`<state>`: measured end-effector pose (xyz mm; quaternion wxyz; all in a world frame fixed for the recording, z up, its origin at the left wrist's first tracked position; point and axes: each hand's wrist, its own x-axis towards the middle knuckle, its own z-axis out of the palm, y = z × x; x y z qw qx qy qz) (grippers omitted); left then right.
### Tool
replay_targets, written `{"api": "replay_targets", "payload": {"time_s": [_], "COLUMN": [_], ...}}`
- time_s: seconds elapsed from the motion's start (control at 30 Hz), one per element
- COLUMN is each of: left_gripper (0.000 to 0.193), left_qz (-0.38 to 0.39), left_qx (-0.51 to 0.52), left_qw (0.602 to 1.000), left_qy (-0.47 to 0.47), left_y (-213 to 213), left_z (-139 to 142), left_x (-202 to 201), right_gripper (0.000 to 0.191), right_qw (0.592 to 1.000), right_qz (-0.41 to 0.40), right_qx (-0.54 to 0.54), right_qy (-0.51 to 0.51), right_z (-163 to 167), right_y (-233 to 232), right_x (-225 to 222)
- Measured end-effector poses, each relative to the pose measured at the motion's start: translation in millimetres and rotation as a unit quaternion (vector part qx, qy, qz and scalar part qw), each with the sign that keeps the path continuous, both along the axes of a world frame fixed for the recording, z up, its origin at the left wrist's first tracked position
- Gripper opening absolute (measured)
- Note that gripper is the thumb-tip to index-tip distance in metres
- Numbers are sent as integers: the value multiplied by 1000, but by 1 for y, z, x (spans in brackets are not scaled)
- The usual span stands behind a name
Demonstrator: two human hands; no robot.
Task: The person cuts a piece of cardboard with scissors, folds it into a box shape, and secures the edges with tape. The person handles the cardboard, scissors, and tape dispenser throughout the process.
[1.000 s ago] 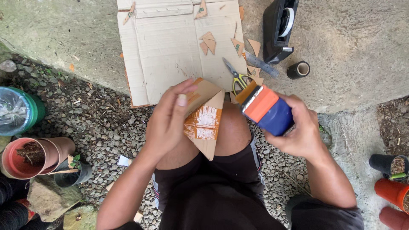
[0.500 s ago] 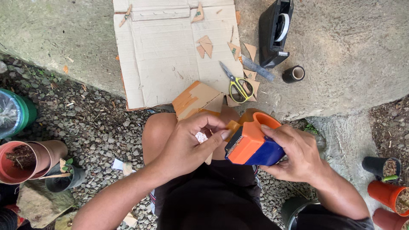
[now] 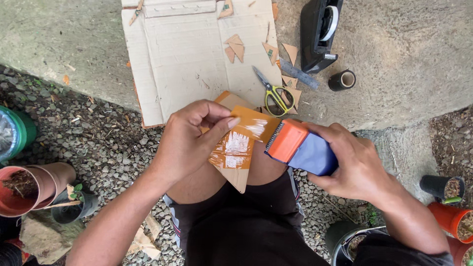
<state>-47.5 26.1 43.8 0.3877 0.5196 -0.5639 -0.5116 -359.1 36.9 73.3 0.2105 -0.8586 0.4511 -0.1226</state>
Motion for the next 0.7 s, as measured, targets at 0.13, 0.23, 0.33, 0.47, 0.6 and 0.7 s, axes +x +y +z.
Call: {"api": "replay_targets", "payload": {"time_s": [0.13,0.23,0.33,0.47,0.6,0.7], "left_gripper": [14,14,14,14,15,14], "left_qz": [0,-5,-7,-8,-8,-7], "left_qx": [58,54,57,41,46,41], "left_qw": [998,998,998,998,998,998], "left_qy": [1,-13,-22,-38,-42,-37], "left_y": [-4,-5,-7,-9,-10,-10], "left_z": [-20,-26,-28,-30,-32,-34], "left_x": [0,1,0,0,0,0], "right_gripper": [98,96,95,97,98,97], "right_qw": [1000,1000,1000,1000,1000,999], "right_qz": [14,13,3,5,13,7], "right_qx": [-5,-1,10,20,9,20], "right_qy": [5,12,20,23,18,25], "right_z": [-9,-14,-19,-25,-27,-27], "right_y": [-3,-4,-5,-7,-8,-10], "right_x": [0,-2,-3,-5,-4,-3]}}
